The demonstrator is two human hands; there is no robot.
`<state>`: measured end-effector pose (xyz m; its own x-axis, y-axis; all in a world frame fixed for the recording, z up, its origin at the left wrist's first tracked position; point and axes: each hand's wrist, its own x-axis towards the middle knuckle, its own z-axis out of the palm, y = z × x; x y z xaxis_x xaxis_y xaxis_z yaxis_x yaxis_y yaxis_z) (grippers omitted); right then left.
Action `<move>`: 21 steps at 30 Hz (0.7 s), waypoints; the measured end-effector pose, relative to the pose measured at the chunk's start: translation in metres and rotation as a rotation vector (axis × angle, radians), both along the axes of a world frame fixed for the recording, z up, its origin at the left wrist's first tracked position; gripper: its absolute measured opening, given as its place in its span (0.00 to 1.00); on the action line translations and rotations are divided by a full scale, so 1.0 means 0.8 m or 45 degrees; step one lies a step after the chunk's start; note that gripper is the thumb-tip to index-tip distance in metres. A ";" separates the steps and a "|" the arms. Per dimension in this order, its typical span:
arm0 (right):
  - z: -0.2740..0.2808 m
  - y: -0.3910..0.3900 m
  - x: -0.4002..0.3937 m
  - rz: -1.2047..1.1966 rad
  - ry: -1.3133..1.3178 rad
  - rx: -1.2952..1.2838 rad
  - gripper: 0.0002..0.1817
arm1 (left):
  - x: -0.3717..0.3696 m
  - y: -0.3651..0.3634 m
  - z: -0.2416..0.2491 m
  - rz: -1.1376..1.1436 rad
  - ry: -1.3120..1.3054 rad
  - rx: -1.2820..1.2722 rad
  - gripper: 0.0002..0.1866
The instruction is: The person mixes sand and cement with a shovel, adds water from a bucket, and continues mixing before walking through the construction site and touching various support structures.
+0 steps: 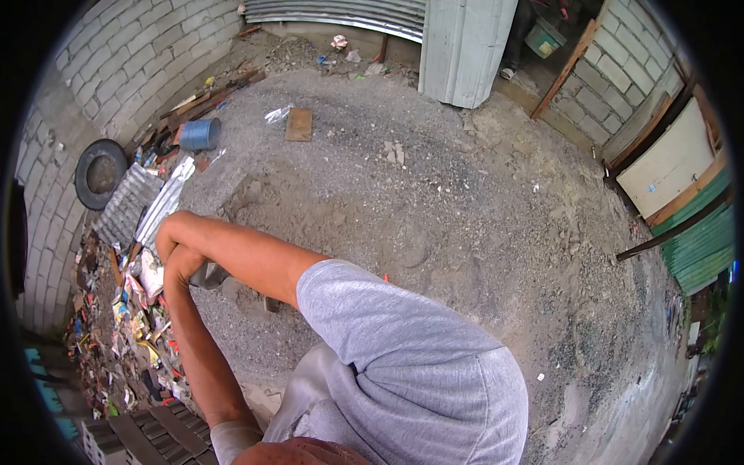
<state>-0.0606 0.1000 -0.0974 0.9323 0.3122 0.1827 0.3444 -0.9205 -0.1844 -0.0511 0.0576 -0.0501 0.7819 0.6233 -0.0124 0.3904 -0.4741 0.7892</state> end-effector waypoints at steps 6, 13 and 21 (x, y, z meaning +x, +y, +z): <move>0.040 -0.013 -0.002 0.030 -0.015 -0.029 0.21 | -0.002 0.006 -0.001 0.000 -0.015 -0.013 0.19; 0.038 -0.014 -0.004 0.033 -0.027 -0.038 0.20 | -0.003 0.013 -0.002 -0.009 -0.021 -0.015 0.18; 0.031 -0.009 -0.021 0.004 -0.051 -0.034 0.18 | -0.011 0.021 -0.011 -0.007 -0.006 -0.003 0.17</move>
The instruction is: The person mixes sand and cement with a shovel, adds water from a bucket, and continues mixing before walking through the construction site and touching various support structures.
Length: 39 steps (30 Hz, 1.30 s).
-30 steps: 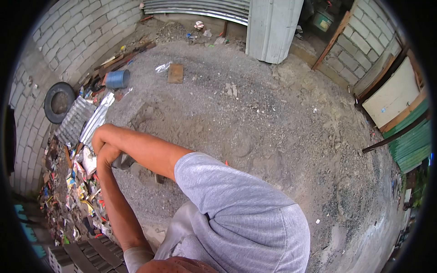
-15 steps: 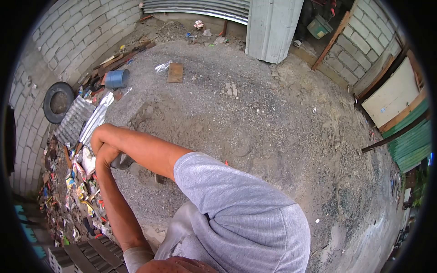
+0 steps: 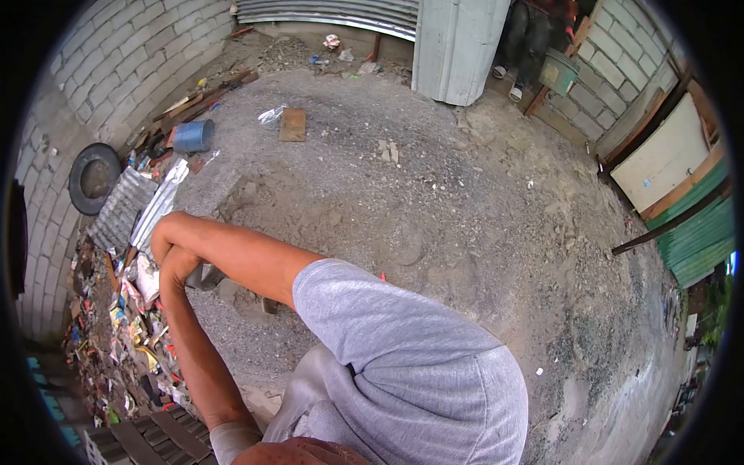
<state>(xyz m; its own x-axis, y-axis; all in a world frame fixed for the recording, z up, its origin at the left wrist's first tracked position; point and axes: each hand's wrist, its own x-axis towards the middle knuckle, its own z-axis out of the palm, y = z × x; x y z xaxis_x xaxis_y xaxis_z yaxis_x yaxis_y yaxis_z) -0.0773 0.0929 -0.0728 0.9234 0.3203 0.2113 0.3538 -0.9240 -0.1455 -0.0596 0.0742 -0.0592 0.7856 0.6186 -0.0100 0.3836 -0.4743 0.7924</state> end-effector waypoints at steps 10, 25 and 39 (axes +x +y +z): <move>0.009 0.002 0.019 0.016 0.003 0.009 0.16 | 0.003 -0.004 0.007 0.026 -0.086 -0.103 0.16; 0.012 0.013 0.007 0.017 -0.014 -0.044 0.15 | -0.009 0.009 0.004 -0.020 -0.088 -0.034 0.17; 0.012 0.029 0.020 0.251 0.064 -0.235 0.15 | -0.009 0.020 0.007 -0.019 -0.055 -0.052 0.16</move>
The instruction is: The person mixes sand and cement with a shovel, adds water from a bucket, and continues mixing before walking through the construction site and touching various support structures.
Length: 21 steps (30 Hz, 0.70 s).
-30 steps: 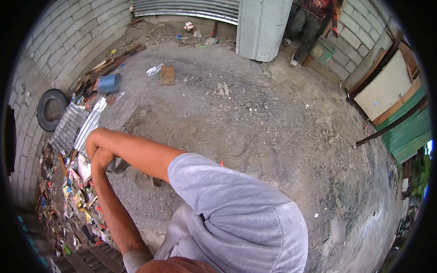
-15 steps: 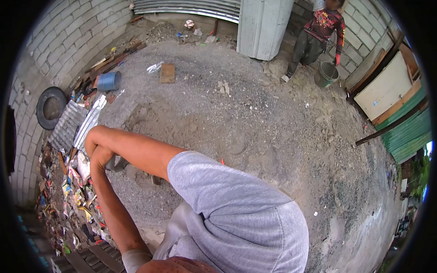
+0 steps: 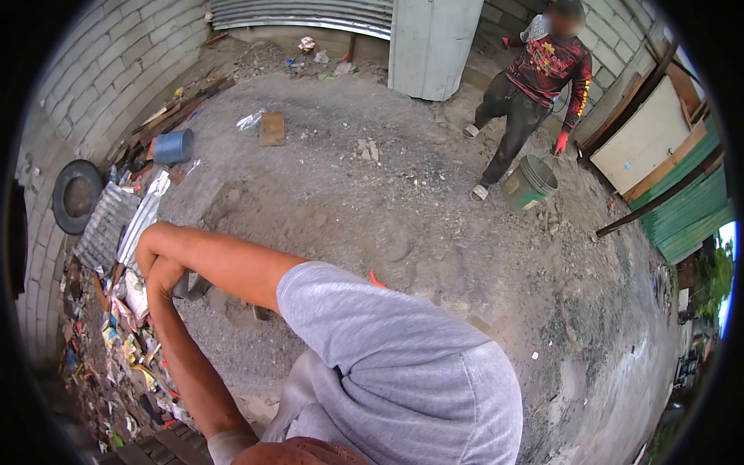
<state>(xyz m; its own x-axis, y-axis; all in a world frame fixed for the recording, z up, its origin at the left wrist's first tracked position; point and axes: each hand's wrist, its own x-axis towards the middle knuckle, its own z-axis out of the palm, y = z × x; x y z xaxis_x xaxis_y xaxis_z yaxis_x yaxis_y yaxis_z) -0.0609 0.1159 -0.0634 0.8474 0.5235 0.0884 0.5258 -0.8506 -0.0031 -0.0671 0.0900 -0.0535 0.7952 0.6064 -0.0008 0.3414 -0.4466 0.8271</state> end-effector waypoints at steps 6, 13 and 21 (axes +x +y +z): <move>0.010 0.004 0.004 0.371 0.114 -0.180 0.15 | -0.004 -0.008 -0.001 0.002 0.009 0.073 0.17; 0.028 -0.004 0.021 1.137 0.383 -0.382 0.16 | -0.021 -0.020 0.003 0.022 -0.033 0.038 0.19; 0.058 -0.024 0.023 1.693 0.652 -0.460 0.17 | -0.050 -0.036 0.019 -0.129 -0.034 -0.022 0.21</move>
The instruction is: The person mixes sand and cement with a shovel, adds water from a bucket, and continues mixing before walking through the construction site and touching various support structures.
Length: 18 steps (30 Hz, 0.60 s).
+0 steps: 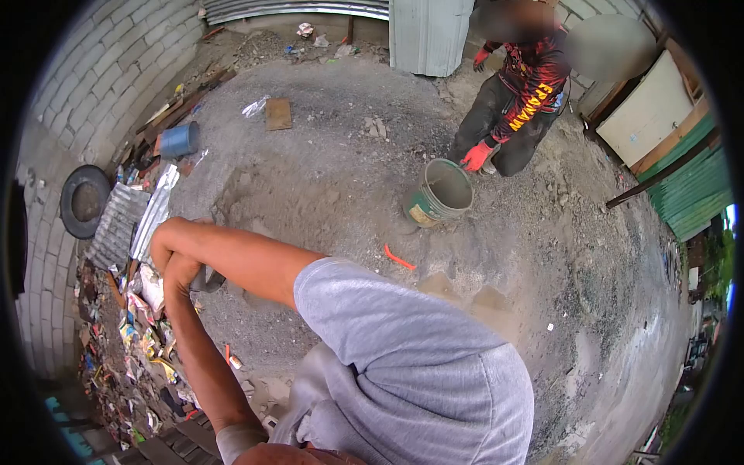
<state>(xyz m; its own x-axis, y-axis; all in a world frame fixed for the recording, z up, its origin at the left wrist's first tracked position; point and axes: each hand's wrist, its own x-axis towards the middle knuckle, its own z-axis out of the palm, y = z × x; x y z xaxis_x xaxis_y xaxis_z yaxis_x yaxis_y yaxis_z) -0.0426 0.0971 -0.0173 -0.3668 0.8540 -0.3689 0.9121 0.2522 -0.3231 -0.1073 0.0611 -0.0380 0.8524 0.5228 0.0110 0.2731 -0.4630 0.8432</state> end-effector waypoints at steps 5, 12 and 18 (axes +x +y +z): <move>0.013 -0.014 -0.024 0.059 0.037 -0.040 0.17 | -0.026 -0.014 -0.002 -0.020 -0.059 -0.016 0.22; 0.024 -0.032 -0.062 0.061 0.045 -0.083 0.18 | -0.068 -0.023 -0.021 -0.033 -0.102 0.134 0.25; 0.028 -0.047 -0.105 0.066 0.058 -0.107 0.18 | -0.113 -0.031 -0.033 -0.037 -0.123 0.159 0.28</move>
